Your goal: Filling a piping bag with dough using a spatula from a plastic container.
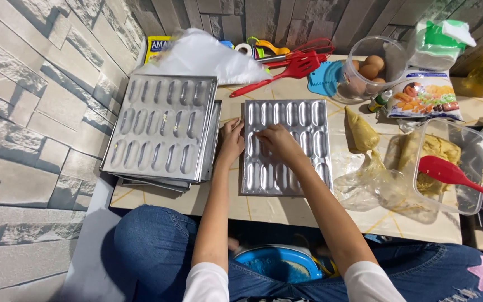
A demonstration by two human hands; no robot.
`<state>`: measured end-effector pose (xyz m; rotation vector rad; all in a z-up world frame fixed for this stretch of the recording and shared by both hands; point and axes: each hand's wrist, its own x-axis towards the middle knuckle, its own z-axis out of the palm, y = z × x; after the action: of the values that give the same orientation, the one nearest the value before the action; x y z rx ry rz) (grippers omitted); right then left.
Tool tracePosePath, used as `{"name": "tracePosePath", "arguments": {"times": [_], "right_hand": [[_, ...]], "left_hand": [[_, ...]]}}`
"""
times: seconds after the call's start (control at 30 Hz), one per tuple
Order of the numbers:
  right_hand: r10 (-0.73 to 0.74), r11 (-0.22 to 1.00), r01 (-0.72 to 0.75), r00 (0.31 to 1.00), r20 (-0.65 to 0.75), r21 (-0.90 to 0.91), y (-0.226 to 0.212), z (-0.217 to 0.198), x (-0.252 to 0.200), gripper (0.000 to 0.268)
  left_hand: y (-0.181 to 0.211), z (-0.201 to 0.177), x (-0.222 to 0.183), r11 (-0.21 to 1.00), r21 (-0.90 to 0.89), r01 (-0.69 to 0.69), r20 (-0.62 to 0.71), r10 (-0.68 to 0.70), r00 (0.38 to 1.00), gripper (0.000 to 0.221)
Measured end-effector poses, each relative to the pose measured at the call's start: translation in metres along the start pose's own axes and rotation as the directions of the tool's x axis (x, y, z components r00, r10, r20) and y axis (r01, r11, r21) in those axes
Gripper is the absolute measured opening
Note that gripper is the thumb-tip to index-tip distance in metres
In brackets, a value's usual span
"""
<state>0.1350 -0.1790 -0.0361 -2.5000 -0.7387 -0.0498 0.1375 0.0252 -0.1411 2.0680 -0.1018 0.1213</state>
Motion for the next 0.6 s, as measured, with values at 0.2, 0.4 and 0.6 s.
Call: {"name": "tracePosePath", "arguments": {"times": [0.2, 0.4, 0.6], "right_hand": [[-0.187, 0.978, 0.187, 0.982, 0.014, -0.091, -0.032, -0.002, 0.001, 0.015], [-0.247, 0.966, 0.249, 0.968, 0.042, -0.062, -0.053, -0.021, -0.039, 0.013], [-0.397, 0.916, 0.398, 0.918, 0.023, -0.05, -0.065, -0.019, -0.083, 0.013]], "left_hand": [[0.014, -0.003, 0.002, 0.997, -0.015, 0.078, -0.008, -0.078, 0.997, 0.047], [0.041, -0.003, -0.006, 0.956, 0.278, 0.097, -0.006, -0.099, 0.995, 0.073], [0.064, -0.014, -0.012, 0.978, 0.196, 0.069, -0.007, -0.069, 0.998, 0.069]]}}
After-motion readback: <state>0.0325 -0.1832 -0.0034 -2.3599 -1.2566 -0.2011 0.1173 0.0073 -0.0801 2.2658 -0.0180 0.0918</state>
